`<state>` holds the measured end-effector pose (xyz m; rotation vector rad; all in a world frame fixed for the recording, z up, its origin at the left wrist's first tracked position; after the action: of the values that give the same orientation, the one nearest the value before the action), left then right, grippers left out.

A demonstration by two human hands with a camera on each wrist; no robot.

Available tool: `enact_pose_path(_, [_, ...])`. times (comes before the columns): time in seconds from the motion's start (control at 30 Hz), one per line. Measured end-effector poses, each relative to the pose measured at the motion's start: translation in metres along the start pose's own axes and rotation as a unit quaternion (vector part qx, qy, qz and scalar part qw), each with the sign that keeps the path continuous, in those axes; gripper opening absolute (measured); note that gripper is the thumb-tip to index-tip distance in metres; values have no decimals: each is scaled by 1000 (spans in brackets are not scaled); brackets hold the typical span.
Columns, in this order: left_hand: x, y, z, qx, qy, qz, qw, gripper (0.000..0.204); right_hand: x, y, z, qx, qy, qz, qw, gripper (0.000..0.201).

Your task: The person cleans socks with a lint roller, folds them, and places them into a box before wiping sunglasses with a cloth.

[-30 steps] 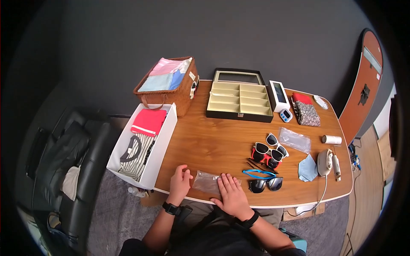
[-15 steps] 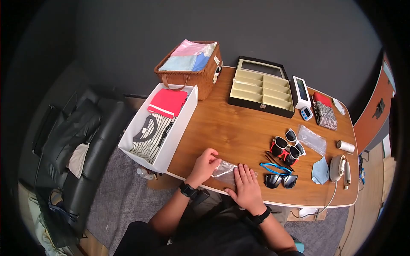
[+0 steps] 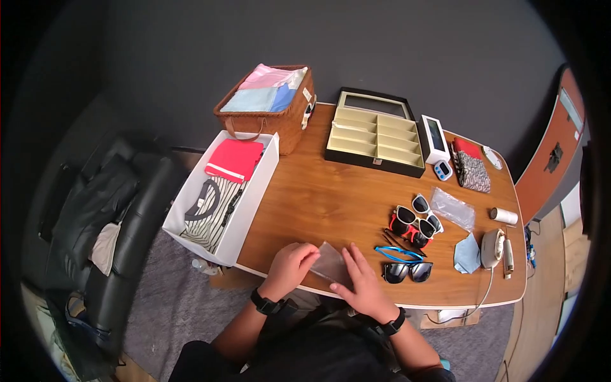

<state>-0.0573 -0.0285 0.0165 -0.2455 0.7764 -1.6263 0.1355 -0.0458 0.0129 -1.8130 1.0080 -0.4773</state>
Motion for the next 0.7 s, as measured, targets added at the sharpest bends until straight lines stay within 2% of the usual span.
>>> enact_pose_path(0.03, [-4, -2, 12, -9, 27, -40, 999, 11, -4, -12, 1, -61, 1, 23, 998, 77])
enact_pose_path(0.07, [-5, -5, 18, -6, 32, -40, 999, 11, -8, -26, 0, -120, 2, 47, 992, 75])
enact_pose_path(0.1, [-7, -4, 28, -8, 64, -64, 996, 11, -14, -47, -12, -100, -41, 111, 988, 56])
enact_pose_path(0.13, [-7, -2, 37, -10, 96, -87, 991, 12, -17, -50, -11, -97, -40, 113, 988, 56])
enact_pose_path(0.2, [-9, -2, 49, -13, 101, -100, 990, 12, -26, -32, 2, -289, 15, -16, 957, 30])
enact_pose_path(0.23, [-9, -2, 50, 16, 74, -109, 991, 12, -23, -19, 10, -436, 70, 6, 897, 16])
enact_pose_path(0.27, [-9, -2, 51, 46, 46, -117, 991, 12, -22, -12, 15, -435, 69, 8, 898, 16])
enact_pose_path(0.3, [-8, -4, 47, 79, -9, -124, 989, 13, -22, -7, 22, -484, 74, 30, 872, 15])
enact_pose_path(0.33, [-7, -4, 45, 78, -7, -124, 989, 13, -21, -5, 28, -530, 80, 52, 843, 15])
enact_pose_path(0.4, [-1, 1, 28, 214, -72, -99, 969, 16, -21, -10, 29, -518, 85, 67, 849, 16])
enact_pose_path(0.47, [3, 9, 21, 234, -85, -122, 961, 17, -23, -10, 32, -541, 90, 102, 830, 16])
enact_pose_path(0.53, [7, 18, 15, 349, -108, -115, 924, 16, -25, -10, 32, -538, 90, 99, 832, 17])
enact_pose_path(0.6, [8, 19, 10, 367, -129, -116, 914, 16, -28, -10, 34, -535, 89, 94, 835, 18])
enact_pose_path(0.67, [9, 25, -1, 384, -150, -117, 903, 17, -29, -16, 39, -378, 121, 91, 913, 18])
enact_pose_path(0.7, [10, 26, -16, 368, -169, -69, 912, 19, -29, -20, 36, -378, 121, 91, 913, 18])
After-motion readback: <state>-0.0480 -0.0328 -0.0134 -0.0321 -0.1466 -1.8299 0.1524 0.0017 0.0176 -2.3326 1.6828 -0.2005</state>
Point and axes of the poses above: each hand's wrist, its own x-axis away from the middle knuckle, its own y-axis out of the palm, z = x × y, the point moved 6 cm from there along -x, towards the middle knuckle, and after that the axes turned 9 degrees about -z, right-handed, at the moved point
